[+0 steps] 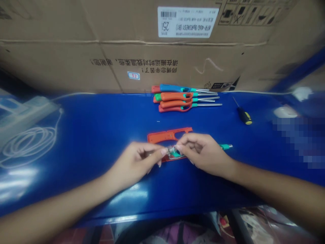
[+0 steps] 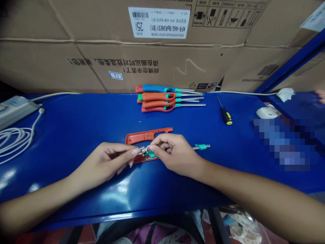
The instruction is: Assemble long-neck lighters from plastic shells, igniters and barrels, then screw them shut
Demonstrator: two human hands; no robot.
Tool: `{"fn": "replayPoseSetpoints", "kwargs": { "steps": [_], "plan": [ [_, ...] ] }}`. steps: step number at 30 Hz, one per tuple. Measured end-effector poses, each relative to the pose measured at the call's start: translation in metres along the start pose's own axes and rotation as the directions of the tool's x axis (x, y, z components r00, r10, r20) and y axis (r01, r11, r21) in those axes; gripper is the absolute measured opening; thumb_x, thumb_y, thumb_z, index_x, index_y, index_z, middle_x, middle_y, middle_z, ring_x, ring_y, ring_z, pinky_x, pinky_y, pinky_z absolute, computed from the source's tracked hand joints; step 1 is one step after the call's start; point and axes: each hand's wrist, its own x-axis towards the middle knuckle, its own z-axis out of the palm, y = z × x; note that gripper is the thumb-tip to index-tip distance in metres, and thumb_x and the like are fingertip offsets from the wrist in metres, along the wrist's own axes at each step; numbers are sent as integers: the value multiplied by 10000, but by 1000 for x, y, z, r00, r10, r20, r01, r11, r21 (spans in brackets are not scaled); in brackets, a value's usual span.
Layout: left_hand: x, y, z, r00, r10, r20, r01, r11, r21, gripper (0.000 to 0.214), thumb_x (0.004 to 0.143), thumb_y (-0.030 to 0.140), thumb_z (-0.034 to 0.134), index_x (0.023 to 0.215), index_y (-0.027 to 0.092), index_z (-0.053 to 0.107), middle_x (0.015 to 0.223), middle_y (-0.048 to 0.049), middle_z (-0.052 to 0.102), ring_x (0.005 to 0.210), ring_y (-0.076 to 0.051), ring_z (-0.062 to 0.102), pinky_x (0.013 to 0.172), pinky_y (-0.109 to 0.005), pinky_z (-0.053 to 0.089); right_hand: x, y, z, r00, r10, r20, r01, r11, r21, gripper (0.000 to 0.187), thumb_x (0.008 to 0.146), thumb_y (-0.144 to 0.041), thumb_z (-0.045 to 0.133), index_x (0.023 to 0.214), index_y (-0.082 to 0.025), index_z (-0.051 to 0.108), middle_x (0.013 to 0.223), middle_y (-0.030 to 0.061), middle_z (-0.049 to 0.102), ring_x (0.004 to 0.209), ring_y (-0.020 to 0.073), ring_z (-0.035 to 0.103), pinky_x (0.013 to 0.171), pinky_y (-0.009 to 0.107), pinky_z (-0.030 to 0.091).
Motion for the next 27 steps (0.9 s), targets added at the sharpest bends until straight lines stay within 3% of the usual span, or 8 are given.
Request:
{"fn": "replayPoseSetpoints", "kwargs": {
  "steps": [16, 27],
  "plan": [
    [-1, 3, -2, 999, -41, 19, 42, 998, -41, 376, 912, 458, 632, 837, 108, 745, 514, 34, 529, 404, -51, 384, 368, -156, 278, -2, 0, -4, 992, 99, 77, -106, 991, 86, 297, 867, -445, 673, 881, -149, 657, 563, -43, 536, 443, 75, 491, 424, 212, 397],
    [1, 0, -3, 996, 74, 45, -75, 997, 26, 349, 927, 412, 613, 812, 114, 753, 647, -6, 607, 515, -66, 397, 427, -158, 290, -3, -3, -5, 988, 124, 93, -133, 985, 106, 191, 851, -337, 685, 838, -148, 666, 548, -42, 568, 472, 73, 520, 476, 211, 428]
  ]
}}
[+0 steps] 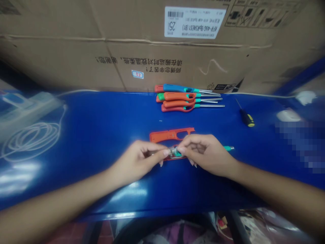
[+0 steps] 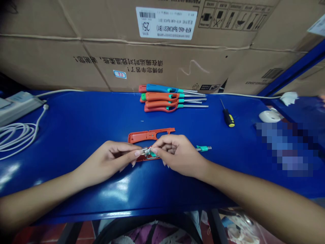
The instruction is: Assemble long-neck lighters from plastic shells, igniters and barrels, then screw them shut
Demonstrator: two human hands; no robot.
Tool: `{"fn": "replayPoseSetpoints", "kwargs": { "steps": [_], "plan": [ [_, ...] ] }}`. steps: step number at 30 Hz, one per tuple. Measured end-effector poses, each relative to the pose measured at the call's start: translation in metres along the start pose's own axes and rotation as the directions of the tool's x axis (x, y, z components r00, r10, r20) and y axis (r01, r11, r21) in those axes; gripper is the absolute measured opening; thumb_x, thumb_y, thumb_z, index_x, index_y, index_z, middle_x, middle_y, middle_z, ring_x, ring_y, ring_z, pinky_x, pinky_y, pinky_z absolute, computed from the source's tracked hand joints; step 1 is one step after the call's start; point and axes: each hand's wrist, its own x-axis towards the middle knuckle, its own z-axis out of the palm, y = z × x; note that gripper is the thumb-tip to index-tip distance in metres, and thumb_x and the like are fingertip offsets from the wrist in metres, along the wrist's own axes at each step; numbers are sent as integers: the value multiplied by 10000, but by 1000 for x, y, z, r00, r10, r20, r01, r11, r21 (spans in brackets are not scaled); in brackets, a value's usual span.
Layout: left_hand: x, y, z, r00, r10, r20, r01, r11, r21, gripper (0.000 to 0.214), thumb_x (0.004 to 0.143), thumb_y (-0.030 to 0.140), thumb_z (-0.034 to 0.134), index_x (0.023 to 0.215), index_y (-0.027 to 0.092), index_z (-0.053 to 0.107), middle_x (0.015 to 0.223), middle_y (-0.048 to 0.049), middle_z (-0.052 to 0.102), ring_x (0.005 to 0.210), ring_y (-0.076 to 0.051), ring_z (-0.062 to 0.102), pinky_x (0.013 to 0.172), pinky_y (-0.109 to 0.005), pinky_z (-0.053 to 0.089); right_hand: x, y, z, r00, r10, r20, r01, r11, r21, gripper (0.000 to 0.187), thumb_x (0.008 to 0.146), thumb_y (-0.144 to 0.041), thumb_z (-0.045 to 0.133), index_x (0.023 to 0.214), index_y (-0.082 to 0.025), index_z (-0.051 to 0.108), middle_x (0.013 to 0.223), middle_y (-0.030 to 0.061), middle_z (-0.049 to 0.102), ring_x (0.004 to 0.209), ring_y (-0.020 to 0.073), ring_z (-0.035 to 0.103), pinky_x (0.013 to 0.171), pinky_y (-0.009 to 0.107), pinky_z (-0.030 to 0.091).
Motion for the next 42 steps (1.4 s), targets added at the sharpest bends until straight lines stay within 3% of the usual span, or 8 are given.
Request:
{"fn": "replayPoseSetpoints", "kwargs": {
  "steps": [5, 10, 16, 22, 26, 35, 39, 42],
  "plan": [
    [0, -1, 0, 1000, 11, 12, -11, 1000, 19, 360, 933, 413, 605, 797, 110, 743, 648, -4, 601, 513, -63, 401, 429, -155, 300, 1, -1, 0, 1000, -10, 4, 10, 999, -30, 150, 848, -296, 683, 812, -151, 666, 539, -46, 561, 474, 72, 517, 474, 209, 408],
    [-1, 0, -6, 995, -85, 60, 84, 996, 19, 388, 948, 468, 571, 1001, 131, 757, 684, -10, 621, 446, -64, 438, 383, -162, 350, 3, 0, -1, 999, 6, 33, -4, 999, -47, 187, 856, -342, 688, 838, -158, 663, 560, -38, 573, 487, 82, 533, 478, 216, 427],
    [-9, 6, -18, 983, 176, 49, -182, 929, 321, 276, 973, 344, 561, 925, 200, 792, 865, -48, 659, 723, -130, 611, 624, -220, 485, 0, 1, -3, 996, -71, 57, 79, 986, -150, 190, 874, -336, 666, 917, -153, 695, 595, -39, 560, 464, 73, 513, 435, 208, 401],
    [-9, 4, -21, 989, 140, 38, -143, 897, 417, 178, 933, 354, 641, 974, 216, 745, 796, 6, 683, 649, -102, 595, 560, -206, 420, -1, -2, -6, 998, -26, 58, 33, 993, -114, 173, 900, -310, 630, 951, -150, 670, 561, -56, 524, 453, 69, 491, 407, 194, 389],
    [-10, 0, -20, 975, 220, 42, -213, 851, 480, 158, 929, 322, 647, 874, 187, 709, 797, 6, 671, 665, -98, 588, 581, -209, 429, -1, -1, -6, 999, -18, 46, 23, 993, -119, 173, 904, -298, 623, 962, -142, 671, 557, -59, 519, 445, 62, 477, 402, 185, 373],
    [-12, -3, -21, 942, 331, 49, -298, 763, 573, 116, 921, 244, 643, 999, 196, 715, 894, -6, 675, 723, -100, 607, 646, -211, 473, -1, -1, -7, 999, 4, 54, 2, 994, -107, 177, 916, -294, 608, 990, -144, 664, 544, -62, 512, 429, 61, 476, 395, 172, 367],
    [-15, -1, -24, 941, 330, 73, -307, 743, 594, 121, 913, 229, 647, 993, 201, 734, 912, -9, 692, 751, -114, 630, 646, -219, 482, -1, 0, -7, 998, -31, 59, 38, 993, -114, 182, 933, -303, 586, 999, -147, 654, 538, -67, 506, 419, 68, 489, 388, 176, 392],
    [-17, 0, -26, 940, 330, 86, -311, 726, 613, 130, 905, 235, 661, 991, 208, 754, 911, -12, 701, 768, -129, 646, 660, -236, 497, -1, 3, -9, 984, -177, 21, 177, 958, -224, 160, 942, -280, 571, 974, -155, 665, 611, -41, 548, 434, 65, 478, 378, 186, 375]
  ]
}}
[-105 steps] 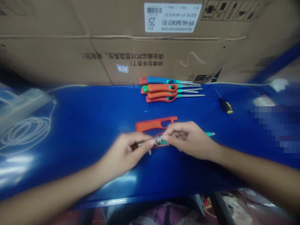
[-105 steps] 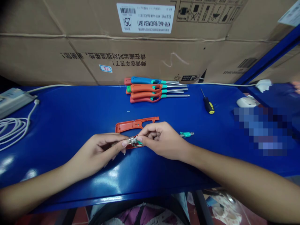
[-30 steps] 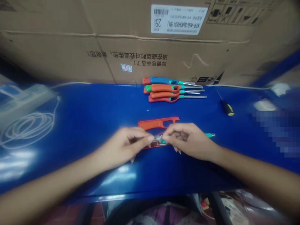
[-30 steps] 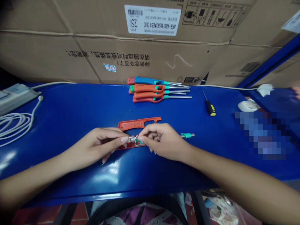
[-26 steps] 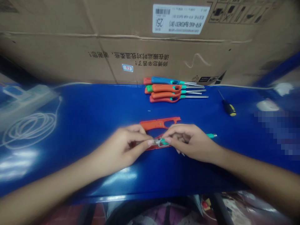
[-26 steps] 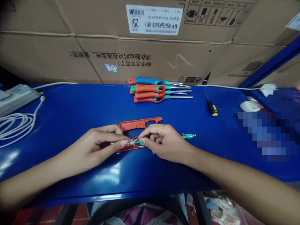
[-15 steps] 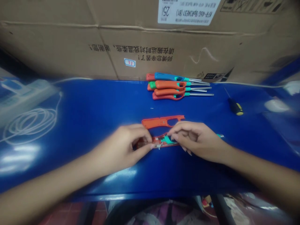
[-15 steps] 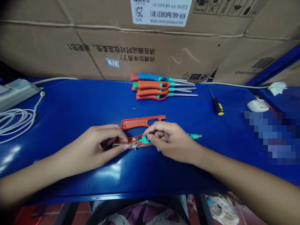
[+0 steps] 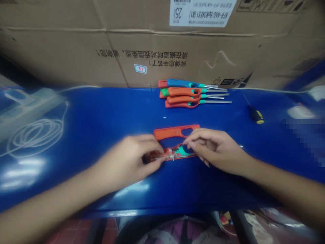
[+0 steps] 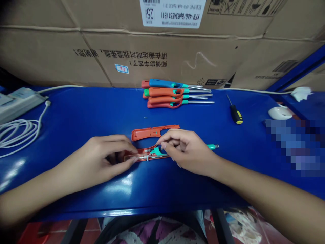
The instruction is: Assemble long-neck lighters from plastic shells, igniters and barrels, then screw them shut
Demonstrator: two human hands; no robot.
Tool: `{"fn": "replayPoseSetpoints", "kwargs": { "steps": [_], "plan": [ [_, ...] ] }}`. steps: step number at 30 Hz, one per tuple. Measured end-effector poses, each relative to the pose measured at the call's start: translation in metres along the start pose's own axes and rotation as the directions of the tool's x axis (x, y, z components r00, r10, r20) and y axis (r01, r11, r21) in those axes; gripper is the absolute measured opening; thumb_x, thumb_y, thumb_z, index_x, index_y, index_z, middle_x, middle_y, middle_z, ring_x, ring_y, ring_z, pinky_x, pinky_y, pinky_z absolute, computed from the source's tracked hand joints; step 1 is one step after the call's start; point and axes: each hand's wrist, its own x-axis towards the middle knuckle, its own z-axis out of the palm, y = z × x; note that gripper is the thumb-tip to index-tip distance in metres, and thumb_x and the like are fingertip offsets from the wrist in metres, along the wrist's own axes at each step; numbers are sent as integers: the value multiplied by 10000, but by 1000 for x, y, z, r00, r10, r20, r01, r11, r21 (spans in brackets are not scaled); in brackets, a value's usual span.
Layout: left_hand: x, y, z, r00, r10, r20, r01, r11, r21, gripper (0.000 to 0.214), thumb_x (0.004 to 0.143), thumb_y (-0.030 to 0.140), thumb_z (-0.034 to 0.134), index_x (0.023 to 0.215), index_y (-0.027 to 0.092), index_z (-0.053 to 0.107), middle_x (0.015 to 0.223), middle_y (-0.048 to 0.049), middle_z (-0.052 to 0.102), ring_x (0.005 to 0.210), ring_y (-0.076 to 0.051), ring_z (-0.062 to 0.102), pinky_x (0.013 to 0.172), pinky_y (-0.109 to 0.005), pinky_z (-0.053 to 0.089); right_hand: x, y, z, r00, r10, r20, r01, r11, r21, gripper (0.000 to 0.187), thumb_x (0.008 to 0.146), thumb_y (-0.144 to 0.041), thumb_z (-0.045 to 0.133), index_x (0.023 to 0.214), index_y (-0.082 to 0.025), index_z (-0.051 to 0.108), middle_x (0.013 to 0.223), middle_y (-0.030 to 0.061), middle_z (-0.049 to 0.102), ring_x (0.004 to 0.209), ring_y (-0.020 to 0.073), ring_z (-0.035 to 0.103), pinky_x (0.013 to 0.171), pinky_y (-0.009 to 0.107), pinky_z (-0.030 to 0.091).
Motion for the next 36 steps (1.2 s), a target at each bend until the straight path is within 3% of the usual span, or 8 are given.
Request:
{"fn": "replayPoseSetpoints", "kwargs": {
  "steps": [3, 7, 10, 14, 17, 24, 29, 36],
  "plan": [
    [-1, 0, -1, 1000, 13, 23, -14, 1000, 29, 150, 924, 244, 647, 991, 225, 779, 909, -12, 709, 767, -137, 660, 675, -249, 510, -2, 2, -2, 959, -272, -80, 239, 927, -290, 131, 935, -203, 572, 945, -152, 693, 783, 26, 630, 565, 80, 533, 468, 206, 422],
    [-2, 1, -1, 999, 29, 28, -30, 999, 44, 169, 937, 236, 638, 1009, 236, 790, 906, -15, 709, 748, -139, 661, 661, -255, 510, -4, 2, -5, 864, -503, 32, 447, 736, -509, 167, 936, -145, 565, 1053, -142, 684, 945, 79, 671, 826, 133, 624, 717, 257, 510],
    [0, 1, 0, 1000, 14, 23, -14, 1000, 18, 141, 925, 220, 660, 975, 238, 791, 893, -3, 715, 750, -132, 667, 666, -245, 510, -3, 2, -8, 815, -534, 226, 553, 599, -579, 246, 938, -185, 578, 1164, -184, 674, 1171, 113, 654, 1053, 202, 606, 903, 372, 491],
    [2, 0, -1, 1000, -22, 6, 22, 1000, -16, 89, 899, 221, 699, 923, 236, 784, 875, 14, 725, 746, -116, 674, 653, -223, 502, -3, 3, -10, 770, -423, 477, 635, 442, -633, 411, 980, -261, 522, 1387, -220, 561, 1517, 133, 468, 1309, 286, 480, 1064, 535, 380],
    [3, -1, -1, 1000, -27, -11, 27, 999, -26, 76, 893, 236, 707, 897, 233, 783, 844, 16, 728, 712, -108, 667, 622, -216, 491, -3, 3, -8, 772, -360, 524, 636, 421, -647, 481, 1002, -293, 479, 1471, -188, 473, 1586, 145, 382, 1385, 289, 416, 1119, 553, 335],
    [2, -1, -1, 998, -58, -18, 57, 997, -47, 80, 873, 203, 719, 883, 234, 792, 855, 20, 729, 684, -95, 663, 625, -214, 496, -5, 3, -6, 776, -305, 552, 631, 393, -669, 482, 1017, -300, 445, 1486, -190, 463, 1617, 171, 327, 1443, 302, 375, 1168, 586, 296],
    [1, 2, -1, 998, -57, 0, 57, 998, -21, 112, 892, 210, 698, 924, 238, 802, 889, 2, 726, 735, -117, 679, 669, -235, 517, -8, 3, -4, 799, -275, 535, 599, 434, -673, 500, 1017, -283, 449, 1508, -192, 435, 1605, 208, 337, 1468, 317, 359, 1157, 621, 304],
    [2, -1, -1, 999, -46, 24, 45, 999, 3, 139, 905, 216, 677, 966, 238, 800, 910, -13, 720, 729, -122, 674, 666, -236, 516, -2, 3, -18, 780, -481, 401, 614, 460, -641, 377, 980, -218, 528, 1352, -190, 587, 1499, 144, 517, 1387, 231, 469, 1181, 512, 306]
  ]
}}
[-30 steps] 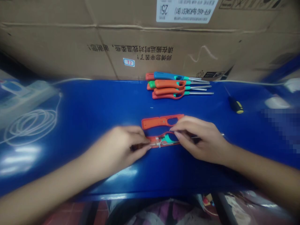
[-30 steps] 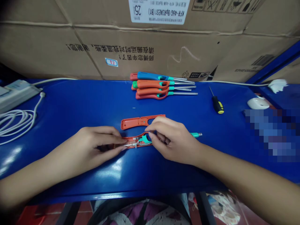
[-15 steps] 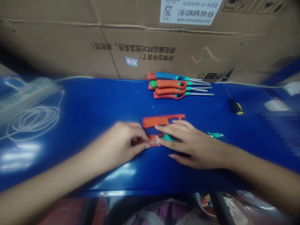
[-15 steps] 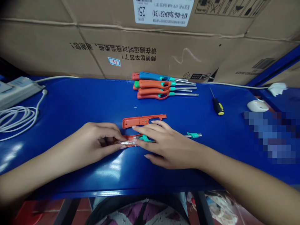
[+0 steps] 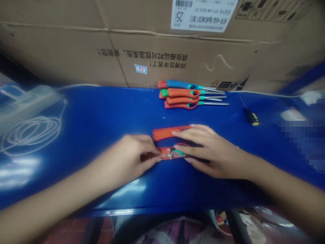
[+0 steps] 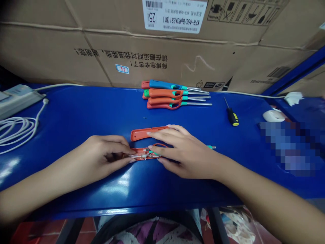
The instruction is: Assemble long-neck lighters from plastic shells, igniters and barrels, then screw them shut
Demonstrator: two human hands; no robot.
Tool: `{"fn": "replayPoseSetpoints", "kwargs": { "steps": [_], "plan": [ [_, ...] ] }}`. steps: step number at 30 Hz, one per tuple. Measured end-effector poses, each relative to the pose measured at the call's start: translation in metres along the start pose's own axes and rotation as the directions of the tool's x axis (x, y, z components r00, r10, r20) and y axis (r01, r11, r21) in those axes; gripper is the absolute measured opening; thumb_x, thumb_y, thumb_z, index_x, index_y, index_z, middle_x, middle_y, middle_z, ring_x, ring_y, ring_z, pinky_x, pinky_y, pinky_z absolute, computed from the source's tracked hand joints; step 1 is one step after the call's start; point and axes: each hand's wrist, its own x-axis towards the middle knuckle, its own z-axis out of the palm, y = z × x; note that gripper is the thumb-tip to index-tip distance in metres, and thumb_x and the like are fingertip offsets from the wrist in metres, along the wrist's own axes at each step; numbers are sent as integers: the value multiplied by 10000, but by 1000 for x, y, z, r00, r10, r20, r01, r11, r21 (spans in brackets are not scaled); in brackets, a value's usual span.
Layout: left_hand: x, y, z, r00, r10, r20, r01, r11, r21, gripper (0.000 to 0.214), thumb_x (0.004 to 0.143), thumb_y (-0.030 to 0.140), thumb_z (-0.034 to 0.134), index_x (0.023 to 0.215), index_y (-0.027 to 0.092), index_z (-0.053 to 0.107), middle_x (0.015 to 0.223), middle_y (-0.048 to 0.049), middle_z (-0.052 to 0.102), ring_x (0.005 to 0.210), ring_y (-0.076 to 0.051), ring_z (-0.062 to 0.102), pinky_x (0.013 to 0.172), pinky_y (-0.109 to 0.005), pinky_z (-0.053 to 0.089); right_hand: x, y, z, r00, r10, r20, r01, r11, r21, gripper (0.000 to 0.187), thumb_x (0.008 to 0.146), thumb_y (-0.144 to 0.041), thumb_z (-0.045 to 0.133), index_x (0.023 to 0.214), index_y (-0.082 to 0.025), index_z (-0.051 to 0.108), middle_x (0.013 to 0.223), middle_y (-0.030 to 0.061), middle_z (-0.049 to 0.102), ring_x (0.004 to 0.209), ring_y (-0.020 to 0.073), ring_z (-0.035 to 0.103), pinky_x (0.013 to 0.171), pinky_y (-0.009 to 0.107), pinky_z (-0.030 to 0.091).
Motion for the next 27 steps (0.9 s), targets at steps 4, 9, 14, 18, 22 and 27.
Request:
{"fn": "replayPoseSetpoints", "kwargs": {
  "steps": [4, 9, 14, 18, 22, 27],
  "plan": [
    [0, -4, 0, 1000, 6, 1, -6, 1000, 15, 140, 918, 256, 666, 972, 242, 794, 925, -11, 720, 697, -110, 664, 639, -226, 506, 0, 6, -3, 997, 81, -18, -80, 996, 29, 304, 961, -220, 576, 1254, -230, 658, 1356, 92, 628, 1275, 231, 536, 1092, 465, 387],
    [0, -5, -2, 998, 57, 39, -61, 994, 93, 159, 938, 279, 628, 976, 239, 778, 936, -20, 716, 731, -136, 665, 673, -253, 514, 3, 5, 3, 969, 246, 17, -246, 957, 152, 248, 954, -247, 607, 1190, -258, 684, 1211, 78, 644, 1152, 237, 548, 994, 453, 430],
    [1, -8, -2, 994, 101, 39, -106, 977, 185, 162, 948, 322, 617, 988, 260, 761, 958, -5, 722, 743, -149, 672, 658, -268, 518, 6, 4, 4, 924, 382, -26, -362, 894, 263, 360, 906, -266, 680, 1262, -256, 631, 1234, 91, 612, 1171, 245, 535, 1020, 447, 449],
    [-1, -11, -5, 985, 174, 10, -169, 941, 293, 176, 959, 365, 610, 990, 269, 754, 957, 1, 731, 779, -170, 685, 679, -295, 531, 5, 10, -10, 884, 451, -123, -383, 850, 360, 141, 927, -265, 644, 1040, -201, 699, 957, 46, 655, 821, 151, 591, 753, 295, 496],
    [-2, -10, -8, 957, 289, -22, -263, 899, 350, 202, 955, 360, 623, 1093, 257, 730, 1012, -27, 729, 866, -203, 669, 743, -334, 544, 0, 15, -24, 884, 467, 9, -434, 816, 382, 110, 909, -253, 654, 833, -181, 684, 712, -22, 581, 560, 84, 439, 515, 236, 353],
    [1, -4, 1, 908, 418, -13, -390, 857, 337, 261, 981, 246, 582, 1218, 233, 691, 1183, -72, 692, 1040, -239, 628, 860, -376, 542, -2, 13, -22, 921, 359, 149, -388, 874, 292, 48, 877, -182, 679, 832, -183, 663, 757, -23, 595, 630, 88, 461, 586, 231, 367]
  ]
}}
